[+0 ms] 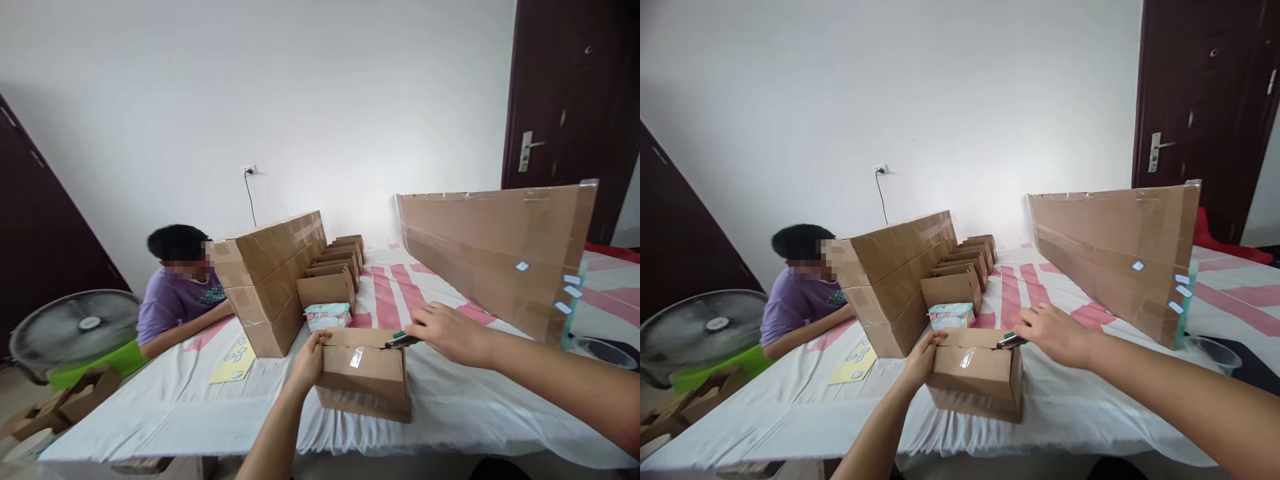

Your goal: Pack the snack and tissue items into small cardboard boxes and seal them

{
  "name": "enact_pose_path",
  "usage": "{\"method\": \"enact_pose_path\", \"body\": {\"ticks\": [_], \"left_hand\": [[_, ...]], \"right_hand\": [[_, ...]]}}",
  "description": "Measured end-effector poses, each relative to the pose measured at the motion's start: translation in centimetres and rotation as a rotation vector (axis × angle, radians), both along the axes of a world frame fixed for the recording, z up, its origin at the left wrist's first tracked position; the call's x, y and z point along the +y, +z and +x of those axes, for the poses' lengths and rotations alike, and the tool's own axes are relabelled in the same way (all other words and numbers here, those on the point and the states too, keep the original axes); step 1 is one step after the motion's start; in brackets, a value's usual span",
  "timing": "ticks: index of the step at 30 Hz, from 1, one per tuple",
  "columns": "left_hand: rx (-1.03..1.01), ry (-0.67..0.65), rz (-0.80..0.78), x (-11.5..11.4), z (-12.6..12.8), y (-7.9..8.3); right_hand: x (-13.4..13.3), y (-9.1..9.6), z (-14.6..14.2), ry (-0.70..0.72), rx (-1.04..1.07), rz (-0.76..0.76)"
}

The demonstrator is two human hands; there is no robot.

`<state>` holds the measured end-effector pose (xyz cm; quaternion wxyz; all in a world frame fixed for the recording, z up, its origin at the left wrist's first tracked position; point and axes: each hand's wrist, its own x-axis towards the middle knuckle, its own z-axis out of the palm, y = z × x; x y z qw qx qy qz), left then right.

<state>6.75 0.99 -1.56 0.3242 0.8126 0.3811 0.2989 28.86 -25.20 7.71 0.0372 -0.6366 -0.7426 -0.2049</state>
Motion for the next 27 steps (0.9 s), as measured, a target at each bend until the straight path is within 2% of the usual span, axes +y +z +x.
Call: {"method": "enact_pose_path", "body": {"ticks": [4,6,10,12,13,14,16,19,22,24,27], "left_hand": [[0.016,-0.004,-0.021,-0.2,0.0,0.1],[0.018,-0.006,-0.025,-0.4,0.0,0.2],[0.001,-0.034,-0.024,-0.8,-0.2,0.7],[-0.004,-0.058,-0.026,-0.9,-0.4,0.9],[-0.004,-0.069,-0.030,-1.0,-0.4,0.9],[-0.003,-0.078,-0.034,-1.1,-0.5,1.0],[-0.001,-0.090,-0.045,-1.2,-0.5,1.0],[0.001,-0.098,-0.064,-1.4,-0.5,1.2],[-0.003,-0.097,-0.080,-1.5,-0.5,1.3],[-0.006,-0.093,-0.097,-1.5,-0.5,1.4],[-0.012,-0.095,-0.151,-1.4,-0.8,1.6]], "right_hand": [[-3.8,-2.9,3.4,-0.202,0.178,0.020],[-5.1,-5.6,4.9,-0.294,0.276,-0.002],[-6.6,-12.0,7.0,-0.420,0.416,-0.106],[-6.7,-14.2,7.4,-0.478,0.439,-0.156],[-6.5,-14.7,7.4,-0.501,0.438,-0.178],[-6.2,-14.7,7.3,-0.515,0.438,-0.192],[-5.1,-13.4,6.6,-0.504,0.465,-0.175],[-2.5,-9.2,4.4,-0.387,0.623,-0.021],[0.4,-5.1,0.9,-0.213,0.766,0.106],[2.4,-3.4,-1.4,-0.115,0.791,0.084],[5.3,-2.5,-4.1,-0.068,0.746,-0.038]]}}
